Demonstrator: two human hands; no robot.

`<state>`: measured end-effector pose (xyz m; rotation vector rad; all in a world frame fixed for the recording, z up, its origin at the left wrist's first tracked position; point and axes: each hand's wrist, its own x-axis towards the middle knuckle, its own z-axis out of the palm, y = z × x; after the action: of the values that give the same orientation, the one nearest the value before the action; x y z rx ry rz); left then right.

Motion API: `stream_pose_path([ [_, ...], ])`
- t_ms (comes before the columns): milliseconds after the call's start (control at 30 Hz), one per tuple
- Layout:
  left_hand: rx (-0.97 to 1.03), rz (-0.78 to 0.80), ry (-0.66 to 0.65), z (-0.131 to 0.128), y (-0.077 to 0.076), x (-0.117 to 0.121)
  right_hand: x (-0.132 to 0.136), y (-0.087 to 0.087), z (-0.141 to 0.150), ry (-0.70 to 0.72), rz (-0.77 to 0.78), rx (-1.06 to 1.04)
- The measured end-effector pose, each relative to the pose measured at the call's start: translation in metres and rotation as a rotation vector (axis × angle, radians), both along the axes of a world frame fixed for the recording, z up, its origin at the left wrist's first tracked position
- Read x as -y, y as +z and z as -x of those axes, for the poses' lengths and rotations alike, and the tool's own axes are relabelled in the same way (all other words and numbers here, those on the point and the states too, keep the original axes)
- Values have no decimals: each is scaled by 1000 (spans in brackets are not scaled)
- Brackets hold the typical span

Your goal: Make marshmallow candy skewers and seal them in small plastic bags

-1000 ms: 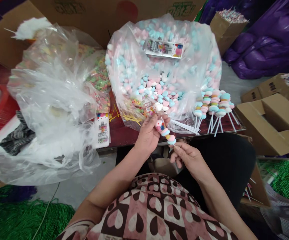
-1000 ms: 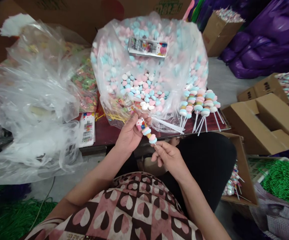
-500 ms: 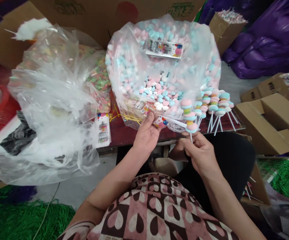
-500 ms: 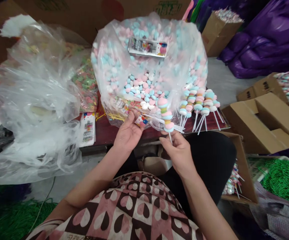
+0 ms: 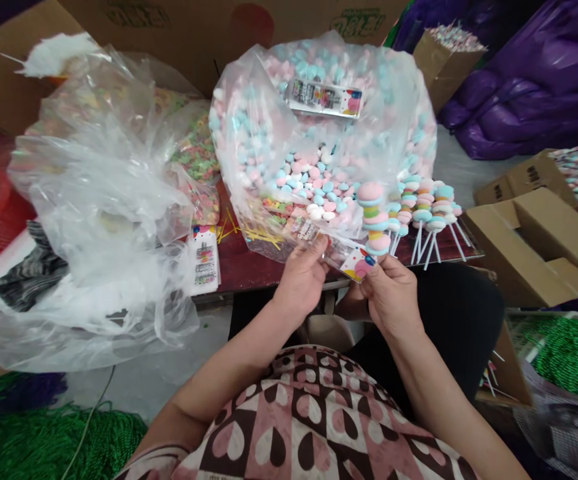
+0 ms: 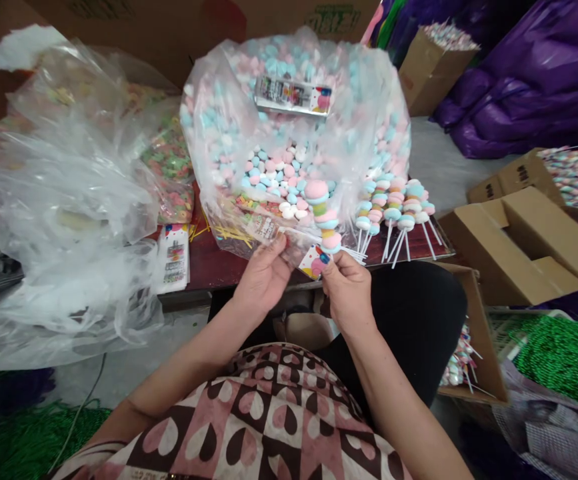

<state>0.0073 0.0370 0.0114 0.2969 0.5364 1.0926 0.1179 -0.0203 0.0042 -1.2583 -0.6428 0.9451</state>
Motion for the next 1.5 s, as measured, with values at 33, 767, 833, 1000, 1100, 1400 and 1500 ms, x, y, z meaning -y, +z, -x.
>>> stream_pose_path([
  [33, -20, -17, 14, 2, 1, -3, 1, 0, -2, -6, 4, 9],
  [767, -189, -90, 11, -2, -6, 8, -4, 7, 8, 166, 121, -132],
  [833, -225, -97, -7, 0, -9, 7, -3, 8, 9, 119, 124, -167],
  [1000, -266, -91, -59, 5, -12, 2, 0, 11, 9, 163, 137, -229],
  [1100, -270, -72, -83, 7, -11, -2, 0, 11, 8, 169, 158, -246],
  [1400, -241, -26, 40, 4, -2, -2, -4, 10, 4, 15, 49, -114],
  [1500, -261, 13, 110, 8, 1, -6, -2, 15, -3, 21, 13, -100],
])
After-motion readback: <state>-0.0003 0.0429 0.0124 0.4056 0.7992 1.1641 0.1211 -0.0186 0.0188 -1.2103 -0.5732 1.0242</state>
